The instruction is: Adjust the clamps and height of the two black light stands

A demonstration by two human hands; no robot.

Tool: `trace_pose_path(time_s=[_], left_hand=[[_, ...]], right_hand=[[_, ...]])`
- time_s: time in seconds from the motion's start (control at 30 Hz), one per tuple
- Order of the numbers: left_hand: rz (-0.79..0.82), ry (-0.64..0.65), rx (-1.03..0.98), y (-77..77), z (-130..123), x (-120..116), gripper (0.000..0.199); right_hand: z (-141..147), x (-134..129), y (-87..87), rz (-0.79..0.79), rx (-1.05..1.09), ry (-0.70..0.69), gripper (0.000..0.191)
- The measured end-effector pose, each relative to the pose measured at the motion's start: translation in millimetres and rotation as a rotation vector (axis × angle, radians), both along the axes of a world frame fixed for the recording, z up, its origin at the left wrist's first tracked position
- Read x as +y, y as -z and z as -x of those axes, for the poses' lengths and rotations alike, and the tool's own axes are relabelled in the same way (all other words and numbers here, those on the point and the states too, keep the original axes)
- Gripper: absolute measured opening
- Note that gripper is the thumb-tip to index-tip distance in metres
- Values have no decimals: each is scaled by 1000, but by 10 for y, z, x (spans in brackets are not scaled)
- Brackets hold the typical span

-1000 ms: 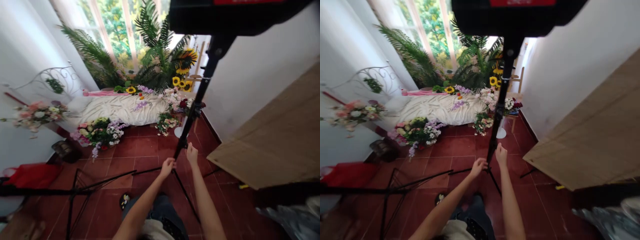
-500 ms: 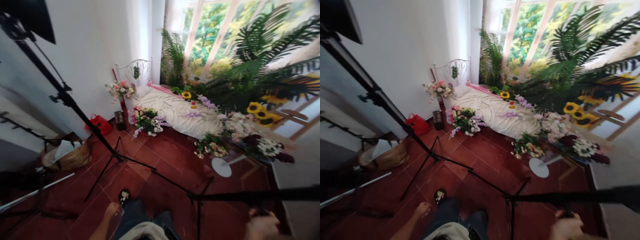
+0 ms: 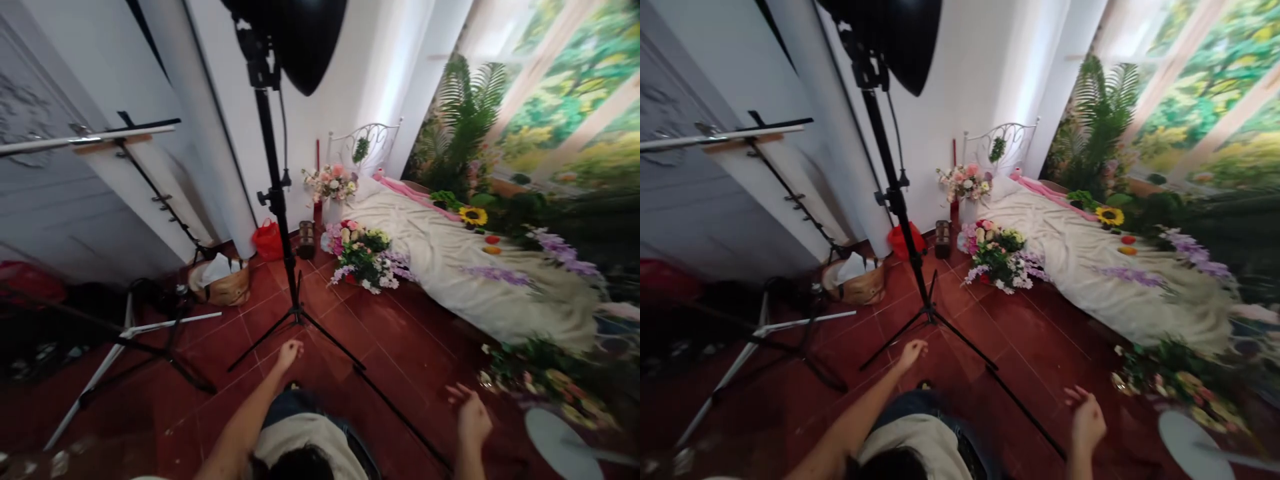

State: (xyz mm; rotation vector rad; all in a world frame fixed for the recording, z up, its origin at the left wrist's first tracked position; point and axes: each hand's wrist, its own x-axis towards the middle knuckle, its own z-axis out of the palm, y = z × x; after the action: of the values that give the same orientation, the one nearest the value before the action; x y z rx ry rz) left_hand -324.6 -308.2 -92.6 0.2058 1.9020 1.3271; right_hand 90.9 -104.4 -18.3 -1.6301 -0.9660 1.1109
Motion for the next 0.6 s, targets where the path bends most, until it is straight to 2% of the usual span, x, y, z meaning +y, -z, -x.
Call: trace_pose_path(time_s=[0.1,0.13,0.2,0.23,0.3,0.37,0.43,0.53,0.6], left_hand=[[-235,17,157,-467,780,452,31],[-290,-33,232,-657,1018,597,31],[-359,-215,406,-1035,1424,869,34],[-391,-300,482,-1204,1583,991,39],[-471,-362,583,-1467,1806,1206,51],[-561,-302,603,-1619,1914,1382,51],[-604,-238,572,-1680,1944,1522,44],[-568,-234,567,-1679,1940,1670,33],[-524,-240,571,-1661,1944,1736,30]], right_hand=[[1228,142,15,44,69,-208,51],[1619,172,-21,42,84,-287,55],[2355,222,-136,37,66,-492,59],[2700,251,-208,43,53,-632,60],[3346,329,-362,58,31,-883,60],[3937,435,-516,89,-5,-1086,61],[4465,554,-651,191,-99,-1212,64],[5096,713,-792,344,-212,-1279,70],[5387,790,-837,366,-252,-1296,75]])
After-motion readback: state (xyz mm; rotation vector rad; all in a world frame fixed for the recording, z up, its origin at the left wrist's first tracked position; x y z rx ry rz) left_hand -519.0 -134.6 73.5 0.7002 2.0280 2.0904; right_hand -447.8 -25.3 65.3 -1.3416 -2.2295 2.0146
